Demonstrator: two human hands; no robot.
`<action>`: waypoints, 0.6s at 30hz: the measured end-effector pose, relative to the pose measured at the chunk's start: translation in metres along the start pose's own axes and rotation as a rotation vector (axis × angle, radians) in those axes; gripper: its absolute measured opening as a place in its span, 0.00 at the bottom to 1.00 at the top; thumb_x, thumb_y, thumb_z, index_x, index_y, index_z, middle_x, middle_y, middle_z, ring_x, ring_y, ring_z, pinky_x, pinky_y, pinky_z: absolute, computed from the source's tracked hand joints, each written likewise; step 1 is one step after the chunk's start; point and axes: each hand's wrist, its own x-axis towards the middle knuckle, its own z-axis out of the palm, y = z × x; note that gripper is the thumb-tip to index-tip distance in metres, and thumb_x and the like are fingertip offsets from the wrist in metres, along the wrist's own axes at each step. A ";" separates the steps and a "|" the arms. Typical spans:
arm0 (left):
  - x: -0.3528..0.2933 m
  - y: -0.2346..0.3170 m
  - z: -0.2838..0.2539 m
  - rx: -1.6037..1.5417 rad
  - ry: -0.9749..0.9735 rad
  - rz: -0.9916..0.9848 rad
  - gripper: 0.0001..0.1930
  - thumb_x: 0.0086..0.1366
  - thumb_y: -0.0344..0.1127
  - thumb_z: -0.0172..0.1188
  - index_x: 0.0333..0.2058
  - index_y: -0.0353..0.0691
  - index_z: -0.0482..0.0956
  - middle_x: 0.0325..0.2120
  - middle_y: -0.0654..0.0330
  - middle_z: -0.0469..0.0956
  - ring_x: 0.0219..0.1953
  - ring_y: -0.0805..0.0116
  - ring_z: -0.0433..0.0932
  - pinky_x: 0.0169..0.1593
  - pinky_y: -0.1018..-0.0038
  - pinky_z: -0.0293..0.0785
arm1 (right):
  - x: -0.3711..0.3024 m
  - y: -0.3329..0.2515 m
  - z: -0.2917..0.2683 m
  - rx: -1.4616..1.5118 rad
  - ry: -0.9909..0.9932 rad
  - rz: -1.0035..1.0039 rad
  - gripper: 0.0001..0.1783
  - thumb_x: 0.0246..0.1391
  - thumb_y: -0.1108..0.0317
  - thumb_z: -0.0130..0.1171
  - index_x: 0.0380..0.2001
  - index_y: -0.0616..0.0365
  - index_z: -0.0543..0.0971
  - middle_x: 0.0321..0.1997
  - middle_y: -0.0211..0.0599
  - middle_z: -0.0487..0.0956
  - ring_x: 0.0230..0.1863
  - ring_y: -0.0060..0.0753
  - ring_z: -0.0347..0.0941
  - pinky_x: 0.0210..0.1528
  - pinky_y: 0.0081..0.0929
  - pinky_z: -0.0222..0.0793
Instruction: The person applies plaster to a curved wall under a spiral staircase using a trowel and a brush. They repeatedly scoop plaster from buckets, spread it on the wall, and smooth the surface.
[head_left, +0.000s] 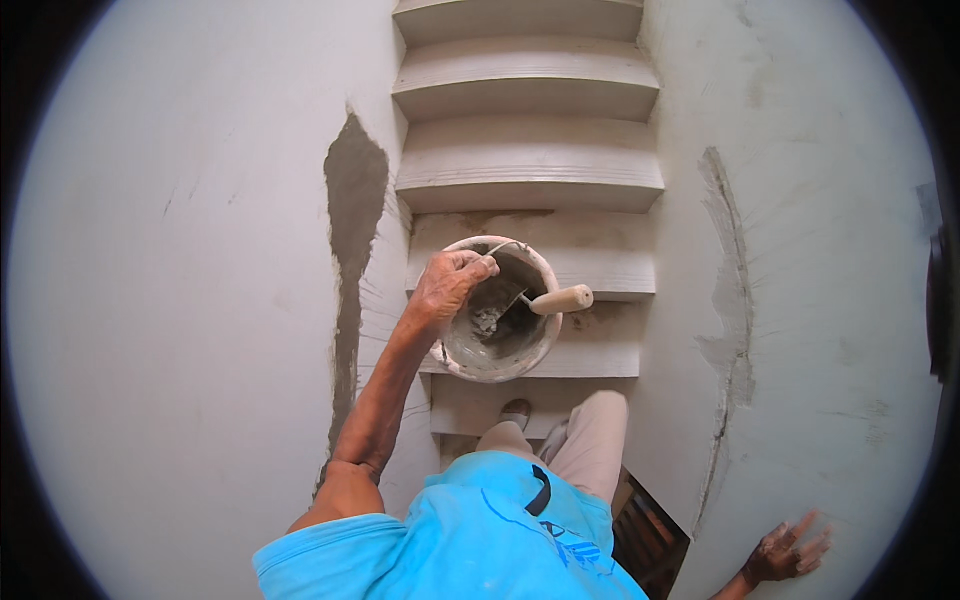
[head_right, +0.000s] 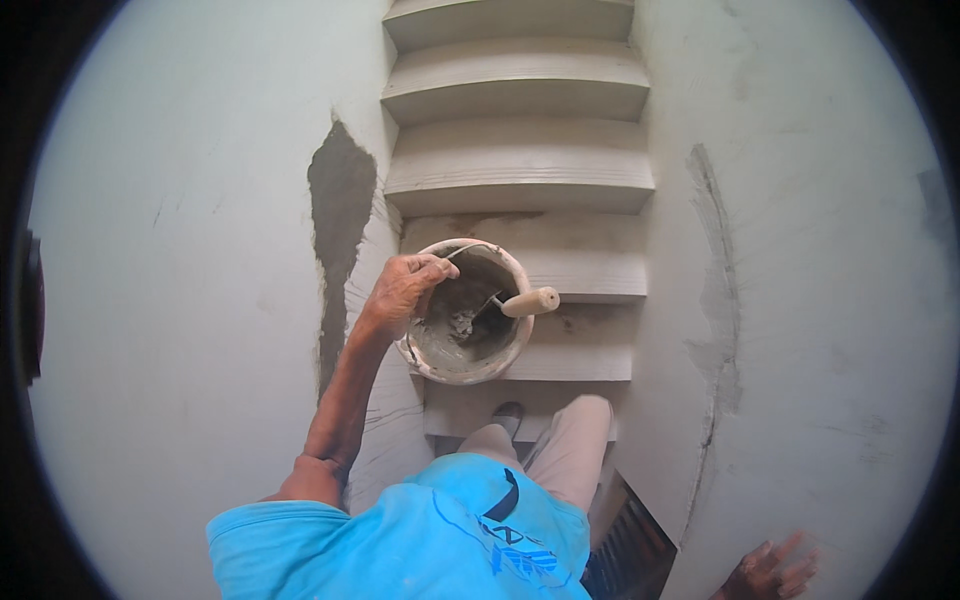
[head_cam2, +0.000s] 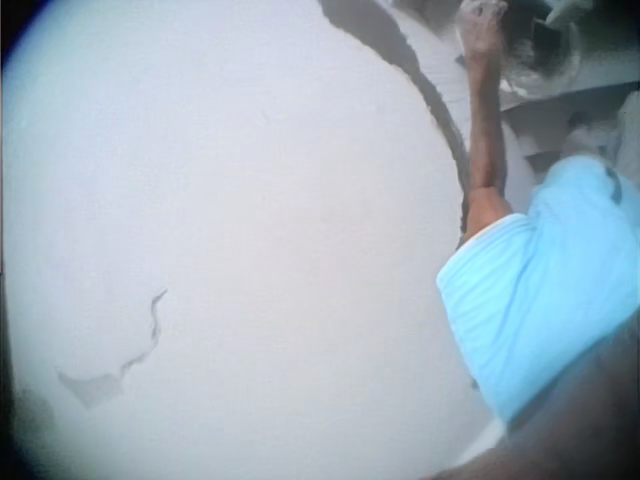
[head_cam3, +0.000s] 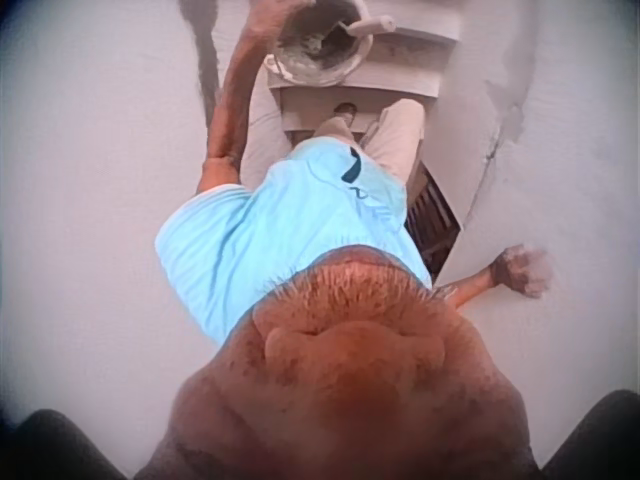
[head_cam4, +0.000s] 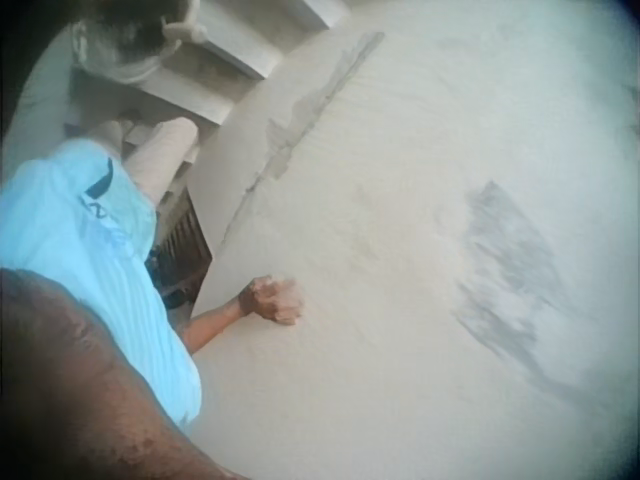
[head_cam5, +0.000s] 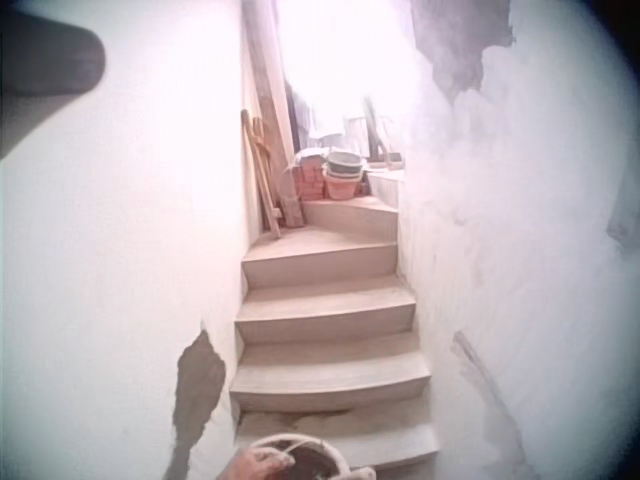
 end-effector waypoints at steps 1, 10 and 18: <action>0.007 -0.001 0.001 -0.008 0.017 0.004 0.18 0.62 0.48 0.60 0.33 0.36 0.82 0.12 0.72 0.64 0.13 0.84 0.56 0.17 0.81 0.49 | -0.001 0.000 -0.001 -0.011 -0.008 0.001 0.25 0.59 0.56 0.56 0.60 0.32 0.72 0.69 0.32 0.62 0.67 0.42 0.60 0.65 0.48 0.59; 0.128 0.048 -0.028 0.090 -0.008 0.022 0.14 0.61 0.43 0.59 0.30 0.38 0.82 0.10 0.72 0.62 0.11 0.82 0.54 0.16 0.79 0.48 | 0.047 -0.044 -0.019 0.236 -0.111 0.069 0.21 0.59 0.62 0.55 0.56 0.50 0.76 0.63 0.42 0.68 0.63 0.47 0.64 0.64 0.48 0.60; 0.292 0.065 -0.063 0.154 0.018 0.067 0.11 0.59 0.38 0.59 0.26 0.36 0.82 0.09 0.70 0.61 0.11 0.79 0.57 0.16 0.78 0.52 | 0.107 -0.178 0.038 1.119 -0.750 0.226 0.25 0.35 0.83 0.49 0.42 0.65 0.78 0.50 0.52 0.75 0.52 0.55 0.72 0.56 0.42 0.66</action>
